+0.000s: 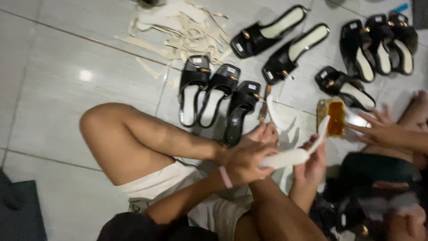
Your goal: The person sits on the floor and assembles black slide sandals by inserting white foam insoles into the shoe beds. They handle multiple pairs, pressing the insoles into place and occasionally inspecting the interior of the shoes.
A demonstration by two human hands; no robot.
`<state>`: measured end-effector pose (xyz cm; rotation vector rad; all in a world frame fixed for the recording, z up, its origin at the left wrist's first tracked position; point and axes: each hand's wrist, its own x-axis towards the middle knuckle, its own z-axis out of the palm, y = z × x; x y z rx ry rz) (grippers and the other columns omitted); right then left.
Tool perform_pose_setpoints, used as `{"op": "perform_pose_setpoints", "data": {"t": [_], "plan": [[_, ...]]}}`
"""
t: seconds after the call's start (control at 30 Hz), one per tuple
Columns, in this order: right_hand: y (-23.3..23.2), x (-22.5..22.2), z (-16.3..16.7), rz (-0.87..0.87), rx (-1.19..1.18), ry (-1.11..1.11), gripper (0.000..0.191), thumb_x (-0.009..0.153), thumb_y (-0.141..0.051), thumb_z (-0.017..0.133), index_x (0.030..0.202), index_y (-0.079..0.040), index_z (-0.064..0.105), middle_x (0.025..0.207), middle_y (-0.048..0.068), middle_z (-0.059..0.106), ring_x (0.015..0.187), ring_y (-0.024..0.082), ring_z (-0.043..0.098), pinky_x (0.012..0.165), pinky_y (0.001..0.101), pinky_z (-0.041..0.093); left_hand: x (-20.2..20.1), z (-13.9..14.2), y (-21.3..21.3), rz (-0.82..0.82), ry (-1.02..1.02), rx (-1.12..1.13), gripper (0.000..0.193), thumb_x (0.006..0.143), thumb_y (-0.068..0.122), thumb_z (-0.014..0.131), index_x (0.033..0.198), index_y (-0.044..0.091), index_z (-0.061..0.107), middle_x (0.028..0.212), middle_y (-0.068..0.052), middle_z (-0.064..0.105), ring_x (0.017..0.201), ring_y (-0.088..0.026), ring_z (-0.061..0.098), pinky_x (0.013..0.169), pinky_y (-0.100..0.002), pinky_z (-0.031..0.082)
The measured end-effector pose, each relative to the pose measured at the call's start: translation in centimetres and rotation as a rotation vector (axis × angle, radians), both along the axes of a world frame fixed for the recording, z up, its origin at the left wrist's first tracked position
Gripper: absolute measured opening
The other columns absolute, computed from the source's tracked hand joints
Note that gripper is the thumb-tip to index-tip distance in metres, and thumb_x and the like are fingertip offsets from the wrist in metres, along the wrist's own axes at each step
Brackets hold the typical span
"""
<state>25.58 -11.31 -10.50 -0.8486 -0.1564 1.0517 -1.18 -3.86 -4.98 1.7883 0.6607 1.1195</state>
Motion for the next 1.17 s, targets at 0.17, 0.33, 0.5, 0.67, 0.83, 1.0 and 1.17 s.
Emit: {"op": "perform_pose_setpoints", "data": {"t": [0.17,0.33,0.5,0.67,0.83,1.0,1.17], "plan": [[-0.1,-3.1,1.0,-0.061,-0.482,-0.561,0.075,0.1,-0.015,0.068,0.161,-0.013,0.024,0.107,0.012,0.071,0.081,0.017,0.069,0.067,0.0289,0.059,-3.7,-1.9,4.3,-0.811,-0.176,-0.989,0.065,0.08,0.017,0.08,0.137,0.02,0.05,0.142,-0.008,0.054,0.134,-0.025,0.056,0.106,-0.034,0.054],[0.1,-7.3,4.4,0.234,-1.004,-1.38,0.086,0.1,-0.02,0.069,0.161,-0.008,0.011,0.144,0.026,0.053,0.108,0.031,0.069,0.087,0.0436,0.059,-4.8,-2.2,1.7,-0.164,0.035,-0.902,0.06,0.078,0.025,0.087,0.127,0.004,0.061,0.118,-0.01,0.069,0.107,-0.02,0.069,0.089,-0.03,0.058],[1.9,-10.3,6.2,0.507,-0.263,-0.69,0.087,0.099,-0.016,0.066,0.166,-0.012,0.01,0.158,0.026,0.044,0.142,0.033,0.052,0.114,0.0453,0.048,-3.6,-2.3,1.7,-0.214,-0.099,-0.87,0.064,0.078,0.024,0.088,0.129,0.0,0.057,0.117,-0.01,0.067,0.107,-0.016,0.067,0.093,-0.031,0.058],[3.3,-12.8,5.9,0.583,-0.201,-0.529,0.093,0.09,0.0,0.07,0.165,-0.009,0.015,0.156,0.025,0.042,0.142,0.032,0.048,0.116,0.0472,0.042,-4.3,-1.9,2.1,-0.263,-0.059,-0.987,0.063,0.077,0.017,0.084,0.131,0.0,0.055,0.116,-0.01,0.07,0.103,-0.017,0.073,0.087,-0.031,0.061],[2.9,-13.4,5.3,0.628,-0.16,-0.635,0.094,0.09,0.005,0.071,0.166,-0.01,0.017,0.172,0.012,0.019,0.154,0.024,0.034,0.119,0.042,0.04,-5.8,-2.1,0.6,-0.199,-0.041,-0.814,0.058,0.08,0.013,0.086,0.129,-0.002,0.056,0.113,-0.011,0.073,0.106,-0.018,0.074,0.092,-0.031,0.062],[1.6,-13.3,4.4,0.716,-0.346,-0.434,0.098,0.086,-0.005,0.074,0.166,-0.013,0.019,0.16,0.025,0.04,0.135,0.032,0.055,0.106,0.0416,0.05,-6.4,-2.5,-0.4,-0.194,0.004,-0.86,0.057,0.08,0.011,0.086,0.125,-0.003,0.055,0.112,-0.013,0.076,0.106,-0.02,0.075,0.094,-0.032,0.061],[-4.1,-12.7,4.0,0.723,-0.241,-0.463,0.101,0.088,-0.011,0.075,0.167,-0.017,0.014,0.175,0.007,0.017,0.144,0.033,0.046,0.109,0.0418,0.046,-7.0,-3.0,0.2,-0.212,0.026,-0.857,0.058,0.081,0.012,0.085,0.129,-0.002,0.055,0.112,-0.017,0.074,0.108,-0.023,0.075,0.094,-0.035,0.061]]}}
